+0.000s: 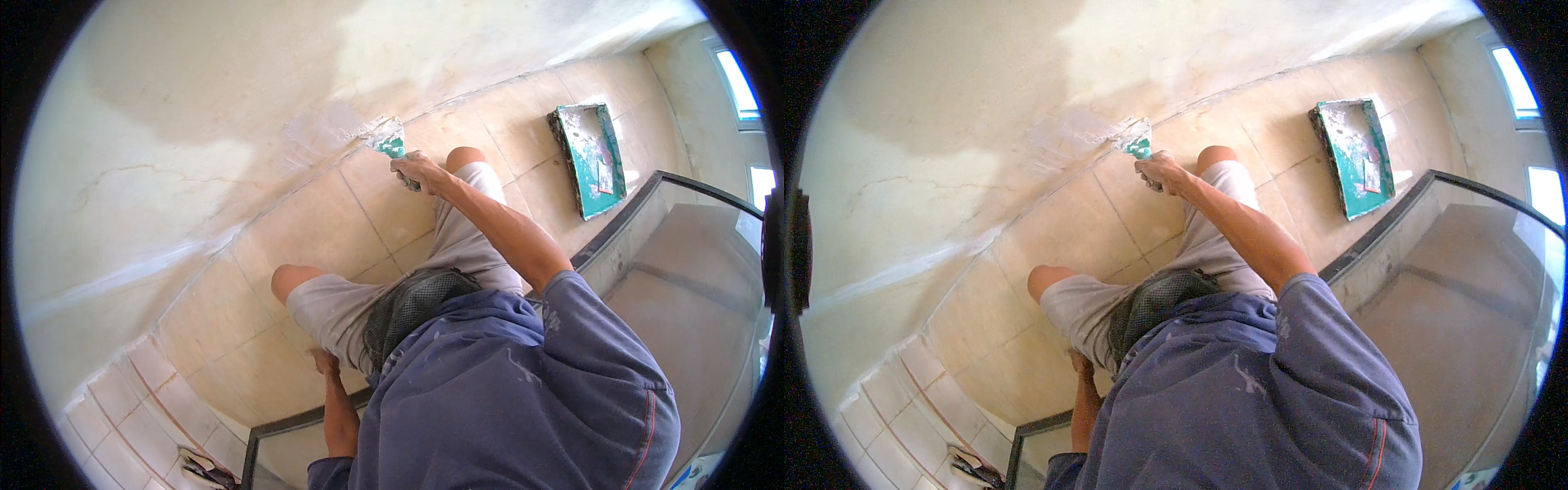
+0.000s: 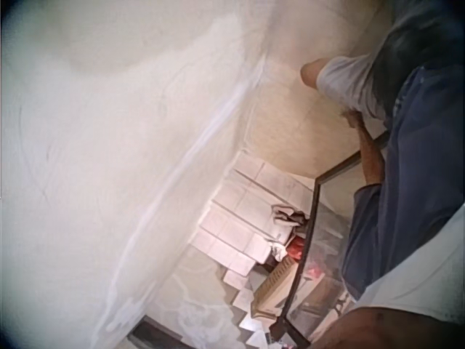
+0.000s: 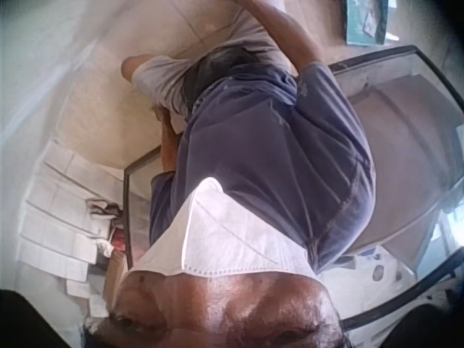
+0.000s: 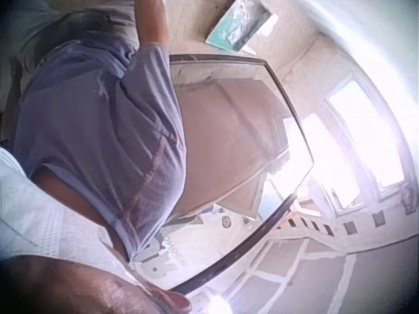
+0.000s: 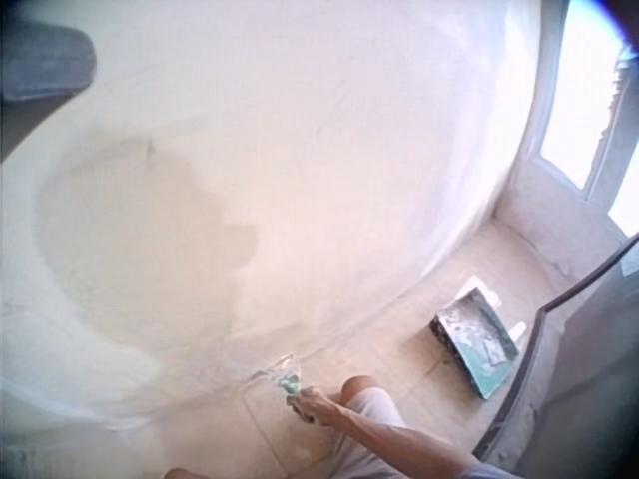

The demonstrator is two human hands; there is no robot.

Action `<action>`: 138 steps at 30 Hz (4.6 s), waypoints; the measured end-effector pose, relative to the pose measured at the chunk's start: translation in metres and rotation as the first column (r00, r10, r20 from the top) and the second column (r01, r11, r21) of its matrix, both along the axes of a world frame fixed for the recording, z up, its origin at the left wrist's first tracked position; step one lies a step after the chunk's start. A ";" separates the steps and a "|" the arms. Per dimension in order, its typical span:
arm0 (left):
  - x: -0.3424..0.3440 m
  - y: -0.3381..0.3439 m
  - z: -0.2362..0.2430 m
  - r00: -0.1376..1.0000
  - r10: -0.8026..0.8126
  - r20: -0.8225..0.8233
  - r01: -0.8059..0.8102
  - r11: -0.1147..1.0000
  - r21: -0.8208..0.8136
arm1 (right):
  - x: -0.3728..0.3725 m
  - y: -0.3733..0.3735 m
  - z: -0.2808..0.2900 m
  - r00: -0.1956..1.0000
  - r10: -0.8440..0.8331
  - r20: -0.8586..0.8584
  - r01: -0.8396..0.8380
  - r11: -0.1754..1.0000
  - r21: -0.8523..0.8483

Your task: The person applies wall putty to a crack in a wall using a putty knife and a paint tray.

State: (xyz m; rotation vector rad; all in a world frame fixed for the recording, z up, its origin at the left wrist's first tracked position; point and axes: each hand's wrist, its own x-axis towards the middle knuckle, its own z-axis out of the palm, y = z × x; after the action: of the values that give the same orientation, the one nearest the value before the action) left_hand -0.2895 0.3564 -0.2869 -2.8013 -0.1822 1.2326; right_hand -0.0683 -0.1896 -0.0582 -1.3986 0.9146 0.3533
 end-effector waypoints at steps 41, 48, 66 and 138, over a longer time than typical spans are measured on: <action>-0.004 0.046 0.001 0.982 0.133 0.137 -0.133 0.991 -0.011 | -0.032 0.016 0.027 0.969 0.245 -0.015 -0.234 0.903 -0.362; -0.008 0.025 -0.007 0.961 0.206 0.183 -0.179 0.972 -0.154 | -0.011 -0.011 -0.024 0.987 0.104 -0.121 -0.132 0.956 -0.260; 0.016 -0.036 0.070 0.870 0.454 0.195 -0.448 0.891 -0.075 | -0.011 0.016 0.110 0.994 0.093 0.057 -0.087 0.990 -0.110; 0.039 -0.071 0.107 0.791 0.601 0.115 -0.611 0.784 0.109 | -0.031 0.087 0.150 0.928 0.178 0.326 -0.110 0.970 -0.215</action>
State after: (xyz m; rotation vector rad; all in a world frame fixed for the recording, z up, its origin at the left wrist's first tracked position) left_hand -0.2502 0.2849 -0.1799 -2.7405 -1.2148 1.1329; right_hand -0.0989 -0.1021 0.0918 -1.6506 0.5693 0.1231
